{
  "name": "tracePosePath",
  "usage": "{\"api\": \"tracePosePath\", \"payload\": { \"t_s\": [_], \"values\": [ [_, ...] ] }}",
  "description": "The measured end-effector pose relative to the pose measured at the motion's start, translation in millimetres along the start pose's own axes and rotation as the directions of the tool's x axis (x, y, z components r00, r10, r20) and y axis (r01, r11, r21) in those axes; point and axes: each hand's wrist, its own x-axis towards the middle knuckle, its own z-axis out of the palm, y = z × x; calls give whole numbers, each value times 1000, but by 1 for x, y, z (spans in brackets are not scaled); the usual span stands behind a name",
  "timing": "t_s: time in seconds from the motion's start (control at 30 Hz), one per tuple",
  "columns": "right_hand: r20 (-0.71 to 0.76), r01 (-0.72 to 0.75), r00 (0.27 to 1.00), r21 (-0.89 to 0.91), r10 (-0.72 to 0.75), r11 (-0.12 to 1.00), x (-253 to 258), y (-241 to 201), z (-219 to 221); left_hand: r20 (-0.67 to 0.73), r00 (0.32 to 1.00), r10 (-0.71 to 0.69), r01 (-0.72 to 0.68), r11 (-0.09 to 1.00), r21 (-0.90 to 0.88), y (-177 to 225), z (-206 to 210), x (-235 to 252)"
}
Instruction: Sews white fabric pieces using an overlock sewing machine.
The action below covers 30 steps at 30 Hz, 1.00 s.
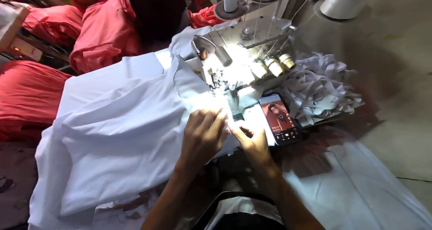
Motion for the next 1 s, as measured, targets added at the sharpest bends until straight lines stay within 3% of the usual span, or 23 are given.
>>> {"api": "tracePosePath", "payload": {
  "t_s": [0.4,0.8,1.0],
  "values": [
    [-52,0,999,21,1,1000,5,8,5,92,993,71,-77,996,55,-6,1,-3],
    [-36,-47,998,78,50,996,7,3,6,45,970,-238,228,961,156,-2,1,-5],
    [6,-76,997,56,76,996,8,-3,-1,38,966,-255,252,964,81,1,2,1]
  ]
}}
